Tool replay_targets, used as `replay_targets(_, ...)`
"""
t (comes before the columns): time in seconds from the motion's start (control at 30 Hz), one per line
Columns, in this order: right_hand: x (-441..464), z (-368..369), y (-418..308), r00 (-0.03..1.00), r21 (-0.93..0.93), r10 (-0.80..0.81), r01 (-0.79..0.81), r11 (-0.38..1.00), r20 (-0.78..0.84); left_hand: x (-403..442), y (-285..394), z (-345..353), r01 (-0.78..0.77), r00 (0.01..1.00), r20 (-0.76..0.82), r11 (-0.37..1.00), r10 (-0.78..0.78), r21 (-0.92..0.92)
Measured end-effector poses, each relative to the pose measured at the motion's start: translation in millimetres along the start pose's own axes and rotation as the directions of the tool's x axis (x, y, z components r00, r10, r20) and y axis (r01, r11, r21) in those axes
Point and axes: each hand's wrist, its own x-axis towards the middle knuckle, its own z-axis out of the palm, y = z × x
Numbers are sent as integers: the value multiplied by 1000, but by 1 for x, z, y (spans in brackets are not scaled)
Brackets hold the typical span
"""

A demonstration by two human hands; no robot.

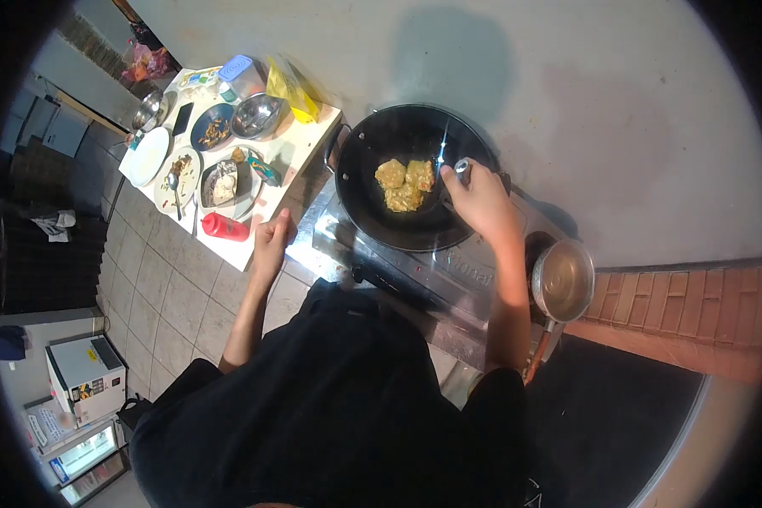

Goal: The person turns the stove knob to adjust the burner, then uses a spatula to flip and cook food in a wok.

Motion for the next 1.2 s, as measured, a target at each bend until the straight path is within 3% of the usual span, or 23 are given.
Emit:
replay_targets(0.23,-29,14,5,988,20,-110,112,993,-104,0,4,3,2,1000,18,1000,-2,6)
replay_targets(0.47,-39,19,21,997,96,23,-15,995,-80,3,5,8,-9,999,47,1000,8,20)
replay_targets(0.63,-39,21,25,985,116,-67,86,990,-160,3,4,11,-5,999,48,1000,4,12)
replay_targets(1.2,-29,37,36,980,164,-55,87,983,-193,3,5,15,27,998,50,1000,-27,6)
